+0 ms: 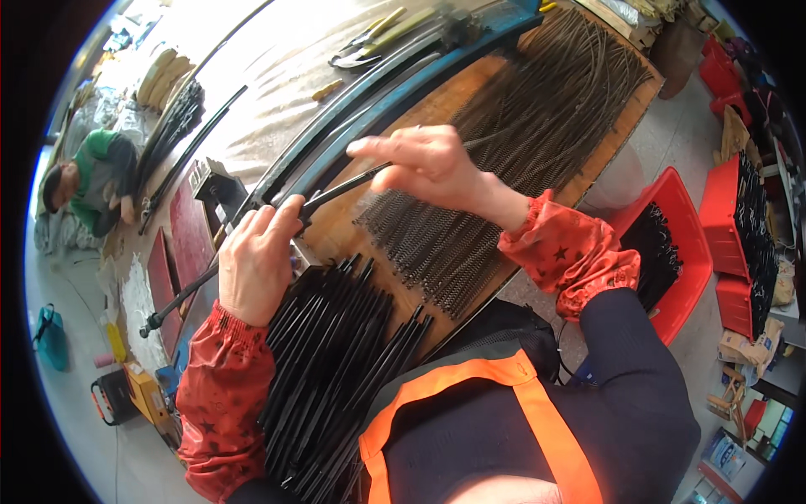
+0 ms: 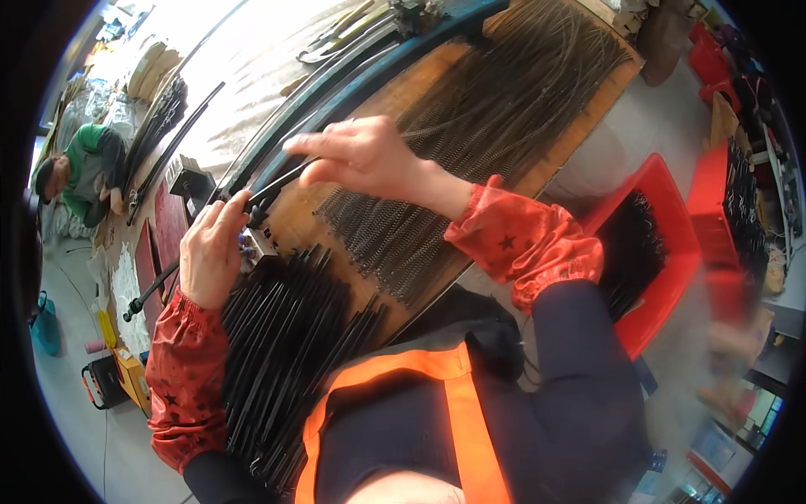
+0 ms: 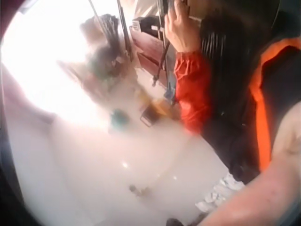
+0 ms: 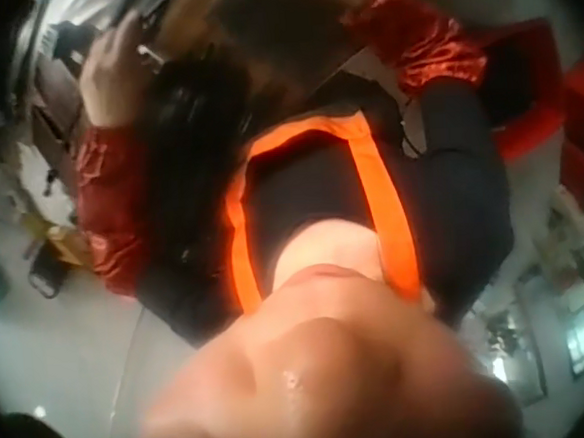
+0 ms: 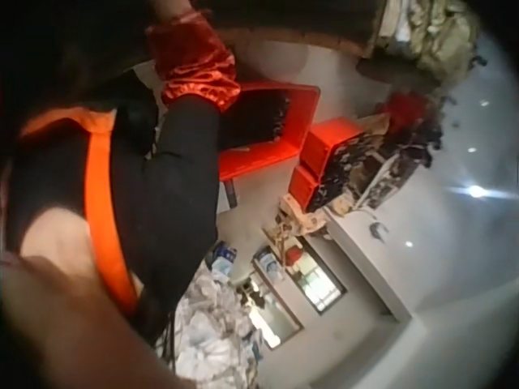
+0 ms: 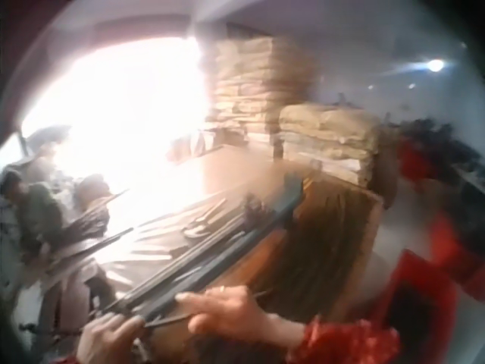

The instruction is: The person repeatedly inserts metal springs into black rods by hand, crimps them using a benchtop machine, and stacks the processed rods on the table.

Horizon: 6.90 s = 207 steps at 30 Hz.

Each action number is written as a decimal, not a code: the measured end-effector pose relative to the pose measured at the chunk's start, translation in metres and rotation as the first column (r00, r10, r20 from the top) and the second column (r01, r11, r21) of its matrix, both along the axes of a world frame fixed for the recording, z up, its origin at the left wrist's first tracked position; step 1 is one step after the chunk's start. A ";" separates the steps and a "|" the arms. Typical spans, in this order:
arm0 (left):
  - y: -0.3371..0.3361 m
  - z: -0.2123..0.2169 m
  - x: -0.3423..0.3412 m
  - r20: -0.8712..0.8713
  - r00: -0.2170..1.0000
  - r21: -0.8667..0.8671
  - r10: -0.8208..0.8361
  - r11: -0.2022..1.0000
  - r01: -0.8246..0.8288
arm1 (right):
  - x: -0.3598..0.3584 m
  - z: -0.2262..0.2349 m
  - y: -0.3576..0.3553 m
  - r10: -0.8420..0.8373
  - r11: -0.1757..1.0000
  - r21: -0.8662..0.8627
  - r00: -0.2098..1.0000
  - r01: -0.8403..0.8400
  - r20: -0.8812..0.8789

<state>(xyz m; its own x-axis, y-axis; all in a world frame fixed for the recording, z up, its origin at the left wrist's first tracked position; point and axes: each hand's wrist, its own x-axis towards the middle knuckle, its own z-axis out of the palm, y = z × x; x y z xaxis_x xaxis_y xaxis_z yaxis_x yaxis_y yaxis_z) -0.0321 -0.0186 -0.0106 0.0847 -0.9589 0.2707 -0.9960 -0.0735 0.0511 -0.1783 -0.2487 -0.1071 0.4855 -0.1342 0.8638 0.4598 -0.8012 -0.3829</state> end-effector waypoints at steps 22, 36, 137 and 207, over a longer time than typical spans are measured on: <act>0.236 0.042 0.083 -0.053 0.716 -0.324 0.696 0.666 -0.672 | 0.213 0.027 0.119 0.421 0.904 0.110 0.817 -0.413 -0.393; 0.263 0.015 0.103 -0.035 0.716 -0.283 0.698 0.680 -0.677 | 0.222 0.018 0.095 0.000 0.840 -0.522 0.961 -0.149 -0.275; 0.175 -0.082 -0.003 -0.041 0.959 0.190 0.280 0.945 -0.267 | 0.042 -0.049 0.053 0.320 0.923 0.144 0.508 -0.356 -0.800; 0.044 0.017 0.009 0.096 0.985 -0.020 0.142 0.990 -0.141 | 0.018 -0.003 -0.009 -0.013 0.999 -0.034 0.994 0.010 -0.105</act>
<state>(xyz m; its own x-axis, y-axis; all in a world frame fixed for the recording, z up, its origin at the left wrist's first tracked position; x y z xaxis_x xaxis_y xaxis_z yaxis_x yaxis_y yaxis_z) -0.0229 0.0257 0.0064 0.1920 -0.9355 0.2967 -0.9759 -0.2139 -0.0428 -0.1601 -0.2581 -0.1102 0.5723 -0.1119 0.8124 0.4093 -0.8194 -0.4013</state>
